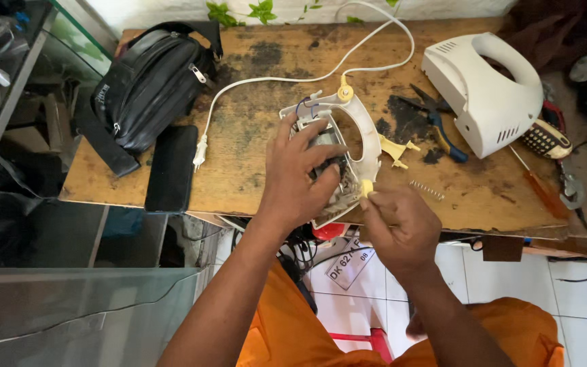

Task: The person disassembles a white handheld appliance, removing the motor and internal components from the plastic casing. They manipulate the internal wiring and yellow plastic parts, then separate the motor assembly from the main body.

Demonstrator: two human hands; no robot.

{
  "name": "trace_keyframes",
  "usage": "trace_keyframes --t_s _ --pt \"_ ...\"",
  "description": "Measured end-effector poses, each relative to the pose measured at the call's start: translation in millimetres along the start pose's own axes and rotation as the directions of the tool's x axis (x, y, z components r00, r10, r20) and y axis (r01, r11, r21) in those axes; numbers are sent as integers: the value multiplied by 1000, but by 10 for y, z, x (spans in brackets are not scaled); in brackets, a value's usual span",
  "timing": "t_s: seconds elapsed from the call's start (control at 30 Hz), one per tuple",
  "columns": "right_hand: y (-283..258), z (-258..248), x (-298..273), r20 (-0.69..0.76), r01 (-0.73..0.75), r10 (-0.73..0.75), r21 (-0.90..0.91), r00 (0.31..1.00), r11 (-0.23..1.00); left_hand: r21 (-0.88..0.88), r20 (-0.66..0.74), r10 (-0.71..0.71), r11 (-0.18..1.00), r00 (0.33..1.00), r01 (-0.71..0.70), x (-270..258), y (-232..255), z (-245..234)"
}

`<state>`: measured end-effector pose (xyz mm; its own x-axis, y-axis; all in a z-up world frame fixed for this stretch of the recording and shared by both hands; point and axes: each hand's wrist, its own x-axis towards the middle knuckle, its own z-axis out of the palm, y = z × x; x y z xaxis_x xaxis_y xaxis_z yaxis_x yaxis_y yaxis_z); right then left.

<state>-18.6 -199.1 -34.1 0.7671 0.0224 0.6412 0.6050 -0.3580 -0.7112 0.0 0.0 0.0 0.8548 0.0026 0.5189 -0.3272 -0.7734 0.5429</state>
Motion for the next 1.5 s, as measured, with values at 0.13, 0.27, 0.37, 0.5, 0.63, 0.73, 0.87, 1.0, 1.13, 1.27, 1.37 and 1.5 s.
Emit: trace_keyframes --t_s 0.13,0.27,0.37,0.5,0.63,0.73,0.87,1.0,1.13,1.27,1.37,1.5 --pt "287 1 -113 -3 -179 186 264 982 948 -73 -12 -21 997 1000 20 8 -76 81" --pt "232 11 -6 1 -238 256 373 967 897 -172 -50 47 984 998 -55 14 -163 135" --pt "68 8 98 30 -193 194 329 981 924 -214 -31 28 976 999 -34 29 -106 94" --pt "11 -80 185 90 -128 109 247 990 960 -148 -15 95 984 995 -96 41 -75 58" --pt "210 -189 268 189 -197 138 342 972 919 -188 -8 35 981 999 -36 45 -69 71" --pt "327 -289 569 357 -333 253 183 899 925 -183 11 53 982 999 -50 25 -141 86" --pt "507 -55 1188 341 -228 271 -163 900 960 -200 37 58 979 998 -49 20 -184 70" --pt "446 258 1639 413 -239 276 -142 868 961 -207 59 107 974 993 -93 49 -195 23" --pt "951 640 1828 551 -668 557 2 621 744 -192 54 125 975 991 -112 63 -202 33" --pt "1327 787 1831 644 -849 615 108 456 517 -218 62 86 973 994 -71 45 -204 49" --pt "1496 860 1796 665 -875 608 150 434 460 -235 84 54 971 995 -33 64 -153 36" --pt "1712 962 1711 629 -865 614 214 478 454 -279 120 -28 958 992 61 87 -54 1"
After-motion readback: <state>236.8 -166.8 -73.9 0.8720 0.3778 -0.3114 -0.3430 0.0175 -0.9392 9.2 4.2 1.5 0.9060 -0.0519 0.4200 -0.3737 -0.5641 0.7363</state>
